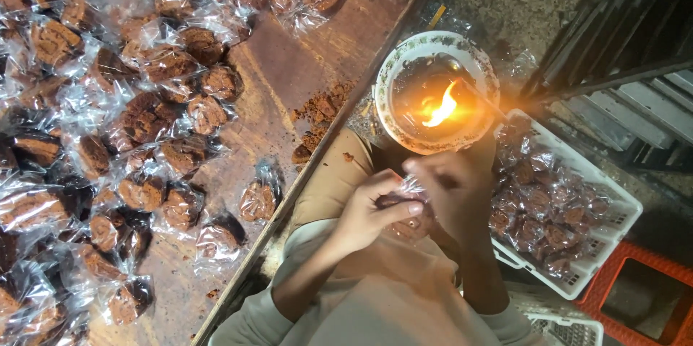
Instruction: Manually sealing plastic bags containing bread or pastries by folding the opening and passing it through a candle flame.
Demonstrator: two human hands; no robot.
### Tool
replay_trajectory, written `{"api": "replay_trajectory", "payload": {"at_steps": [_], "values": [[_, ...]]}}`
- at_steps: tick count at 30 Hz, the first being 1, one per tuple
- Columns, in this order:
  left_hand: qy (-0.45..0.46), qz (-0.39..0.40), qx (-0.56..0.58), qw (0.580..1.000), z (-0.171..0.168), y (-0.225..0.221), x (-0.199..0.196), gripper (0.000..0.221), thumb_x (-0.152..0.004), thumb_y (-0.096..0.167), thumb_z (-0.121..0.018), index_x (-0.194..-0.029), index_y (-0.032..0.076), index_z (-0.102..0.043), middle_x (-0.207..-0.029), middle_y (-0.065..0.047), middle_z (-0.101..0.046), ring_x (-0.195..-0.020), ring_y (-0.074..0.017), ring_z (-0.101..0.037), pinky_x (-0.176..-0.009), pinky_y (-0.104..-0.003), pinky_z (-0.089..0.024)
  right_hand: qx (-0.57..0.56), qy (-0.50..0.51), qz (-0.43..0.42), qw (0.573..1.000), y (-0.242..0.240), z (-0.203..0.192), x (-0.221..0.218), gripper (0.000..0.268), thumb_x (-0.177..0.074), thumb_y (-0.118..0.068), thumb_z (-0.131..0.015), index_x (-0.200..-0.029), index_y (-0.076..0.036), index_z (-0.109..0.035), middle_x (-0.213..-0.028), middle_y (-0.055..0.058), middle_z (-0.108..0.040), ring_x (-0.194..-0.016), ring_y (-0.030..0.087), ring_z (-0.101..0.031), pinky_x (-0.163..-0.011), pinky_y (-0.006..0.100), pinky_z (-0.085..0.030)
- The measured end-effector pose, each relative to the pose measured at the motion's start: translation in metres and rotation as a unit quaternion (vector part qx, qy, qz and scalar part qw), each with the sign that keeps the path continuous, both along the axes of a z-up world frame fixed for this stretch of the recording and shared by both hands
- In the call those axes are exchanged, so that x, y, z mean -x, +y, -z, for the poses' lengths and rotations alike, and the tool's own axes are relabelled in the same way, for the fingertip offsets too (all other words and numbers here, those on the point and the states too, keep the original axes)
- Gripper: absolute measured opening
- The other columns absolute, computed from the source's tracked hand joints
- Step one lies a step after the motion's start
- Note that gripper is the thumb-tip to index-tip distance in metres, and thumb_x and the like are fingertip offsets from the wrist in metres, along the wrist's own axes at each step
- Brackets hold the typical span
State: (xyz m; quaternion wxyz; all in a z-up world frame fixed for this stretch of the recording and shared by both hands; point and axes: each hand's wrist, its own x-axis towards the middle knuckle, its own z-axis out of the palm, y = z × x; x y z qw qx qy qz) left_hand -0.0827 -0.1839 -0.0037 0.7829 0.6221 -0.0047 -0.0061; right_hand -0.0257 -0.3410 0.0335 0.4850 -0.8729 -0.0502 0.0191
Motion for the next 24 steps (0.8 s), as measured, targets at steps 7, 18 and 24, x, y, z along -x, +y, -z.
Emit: {"api": "replay_trajectory", "payload": {"at_steps": [7,18,24], "values": [[0.059,-0.152,-0.041,0.986,0.041,-0.012,-0.013,0.015,-0.089,0.024,-0.081,-0.093,0.009,-0.078,-0.099,-0.010,-0.064,-0.091,-0.0187,-0.059,-0.079,-0.032,-0.046,-0.041,-0.027,0.241,0.969,0.009,0.012,0.019,0.003,-0.093,-0.006,-0.073,-0.092,-0.007,-0.070,-0.080,0.012,-0.068,-0.075,0.018,-0.065,-0.071,0.033,-0.049],[0.194,-0.167,-0.046,0.966,0.043,-0.036,-0.019,0.088,-0.090,0.029,-0.077,-0.159,0.013,-0.024,-0.131,-0.024,-0.030,-0.115,-0.0362,-0.039,-0.093,-0.045,-0.046,-0.073,0.190,0.235,0.951,0.023,0.007,-0.003,0.019,-0.097,-0.031,-0.074,-0.099,-0.012,-0.078,-0.098,0.011,-0.077,-0.089,0.020,-0.066,-0.085,0.041,-0.054],[0.451,-0.030,0.221,0.864,0.070,-0.052,0.000,0.080,-0.096,0.070,-0.051,-0.130,-0.002,-0.057,-0.089,-0.015,-0.073,-0.059,-0.0184,-0.066,-0.061,-0.032,-0.046,-0.013,0.229,0.221,0.948,0.008,0.048,-0.009,0.033,-0.097,-0.046,-0.073,-0.100,-0.013,-0.079,-0.093,0.011,-0.074,-0.086,0.023,-0.068,-0.081,0.038,-0.054]]}}
